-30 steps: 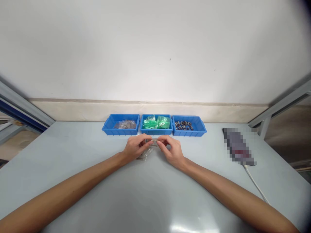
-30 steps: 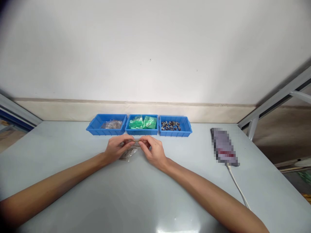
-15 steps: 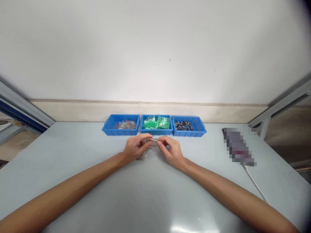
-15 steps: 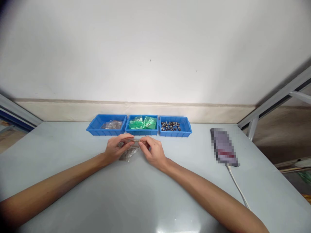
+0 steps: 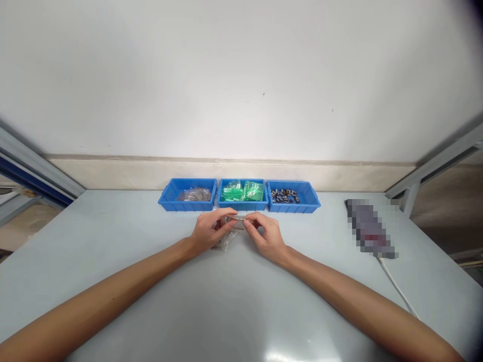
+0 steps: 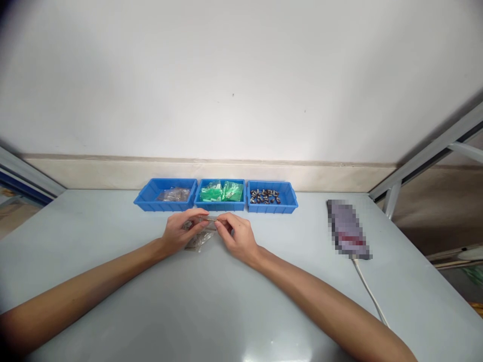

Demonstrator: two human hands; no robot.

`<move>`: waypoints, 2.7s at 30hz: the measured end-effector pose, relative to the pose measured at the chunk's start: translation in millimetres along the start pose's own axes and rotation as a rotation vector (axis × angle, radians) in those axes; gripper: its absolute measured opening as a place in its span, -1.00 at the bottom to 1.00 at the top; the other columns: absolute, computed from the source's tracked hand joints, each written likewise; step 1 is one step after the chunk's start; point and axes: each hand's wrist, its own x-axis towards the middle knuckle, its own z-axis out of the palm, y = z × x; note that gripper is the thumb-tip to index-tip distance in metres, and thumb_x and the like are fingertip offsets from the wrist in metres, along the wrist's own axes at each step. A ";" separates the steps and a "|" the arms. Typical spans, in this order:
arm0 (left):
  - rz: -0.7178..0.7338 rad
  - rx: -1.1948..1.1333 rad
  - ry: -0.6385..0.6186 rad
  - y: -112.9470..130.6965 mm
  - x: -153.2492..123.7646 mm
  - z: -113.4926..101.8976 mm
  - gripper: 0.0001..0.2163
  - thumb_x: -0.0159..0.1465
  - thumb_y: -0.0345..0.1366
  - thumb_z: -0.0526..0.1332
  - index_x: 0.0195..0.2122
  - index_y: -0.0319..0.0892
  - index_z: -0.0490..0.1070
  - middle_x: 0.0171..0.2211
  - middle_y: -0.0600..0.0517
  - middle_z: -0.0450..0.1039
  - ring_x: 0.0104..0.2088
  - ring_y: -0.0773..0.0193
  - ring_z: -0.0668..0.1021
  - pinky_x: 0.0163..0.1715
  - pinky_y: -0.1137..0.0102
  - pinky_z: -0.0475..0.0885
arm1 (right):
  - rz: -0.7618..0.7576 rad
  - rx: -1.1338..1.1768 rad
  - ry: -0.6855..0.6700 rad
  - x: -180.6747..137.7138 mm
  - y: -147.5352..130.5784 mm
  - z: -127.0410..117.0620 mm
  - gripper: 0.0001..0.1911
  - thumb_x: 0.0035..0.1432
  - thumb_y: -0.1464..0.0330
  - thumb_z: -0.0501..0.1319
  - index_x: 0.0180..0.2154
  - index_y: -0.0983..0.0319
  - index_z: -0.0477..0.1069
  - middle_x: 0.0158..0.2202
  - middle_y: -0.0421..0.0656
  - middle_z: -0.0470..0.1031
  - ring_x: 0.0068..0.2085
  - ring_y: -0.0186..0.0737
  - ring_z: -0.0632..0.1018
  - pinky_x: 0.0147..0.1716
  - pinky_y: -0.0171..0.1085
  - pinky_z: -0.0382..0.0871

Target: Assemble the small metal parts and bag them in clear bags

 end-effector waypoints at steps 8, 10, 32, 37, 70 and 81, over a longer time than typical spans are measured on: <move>-0.018 -0.002 -0.015 1.7 2.2 -0.8 -0.83 0.29 -0.22 0.19 -0.19 -0.20 0.43 -0.65 0.18 0.33 -0.65 0.48 0.34 -0.56 0.58 0.31 | -0.007 0.003 0.012 0.4 -0.8 0.1 -0.84 0.26 0.34 0.09 -0.29 0.23 0.43 -0.42 -0.17 0.50 -0.43 -0.31 0.44 -0.41 -0.34 0.30; -0.019 0.000 -0.016 2.0 2.8 -1.0 -0.83 0.29 -0.21 0.19 -0.20 -0.20 0.44 -0.66 0.18 0.32 -0.65 0.48 0.33 -0.57 0.58 0.30 | -0.010 0.001 0.013 0.8 -1.3 0.2 -0.84 0.26 0.34 0.10 -0.30 0.23 0.42 -0.43 -0.17 0.49 -0.43 -0.31 0.44 -0.42 -0.34 0.29; -0.052 -0.024 -0.064 1.7 3.0 -1.4 -0.79 0.30 -0.18 0.18 -0.18 -0.21 0.42 -0.48 0.06 0.51 -0.62 0.45 0.41 -0.56 0.56 0.34 | -0.056 -0.009 0.058 0.4 -0.2 1.0 -0.85 0.26 0.35 0.11 -0.28 0.22 0.44 -0.42 -0.16 0.49 -0.44 -0.31 0.44 -0.41 -0.33 0.34; -0.017 0.024 -0.065 2.0 4.1 -1.8 -0.79 0.32 -0.20 0.14 -0.31 -0.22 0.45 -0.52 0.06 0.49 -0.60 0.44 0.41 -0.55 0.55 0.32 | -0.069 -0.016 0.051 -0.3 -0.1 0.5 -0.85 0.26 0.35 0.12 -0.25 0.21 0.45 -0.39 -0.16 0.50 -0.42 -0.30 0.45 -0.38 -0.31 0.35; -0.253 0.645 -0.173 -25.5 58.9 -77.0 -0.74 0.30 -0.12 0.07 -0.27 -0.13 0.49 -0.36 0.04 0.54 -0.44 0.29 0.49 -0.44 0.45 0.23 | -0.086 -0.067 -0.050 3.4 0.6 0.4 -0.83 0.26 0.40 0.08 -0.23 0.21 0.44 -0.41 -0.17 0.44 -0.39 -0.29 0.44 -0.38 -0.33 0.31; -0.033 0.555 -0.860 21.9 29.0 -48.2 -0.80 0.12 -0.20 0.31 -0.23 -0.04 0.45 -0.34 0.10 0.51 -0.52 0.30 0.49 -0.59 0.48 0.15 | -0.088 -0.087 -0.079 4.7 -1.2 0.7 -0.83 0.26 0.44 0.07 -0.27 0.22 0.44 -0.41 -0.16 0.44 -0.38 -0.29 0.44 -0.36 -0.33 0.32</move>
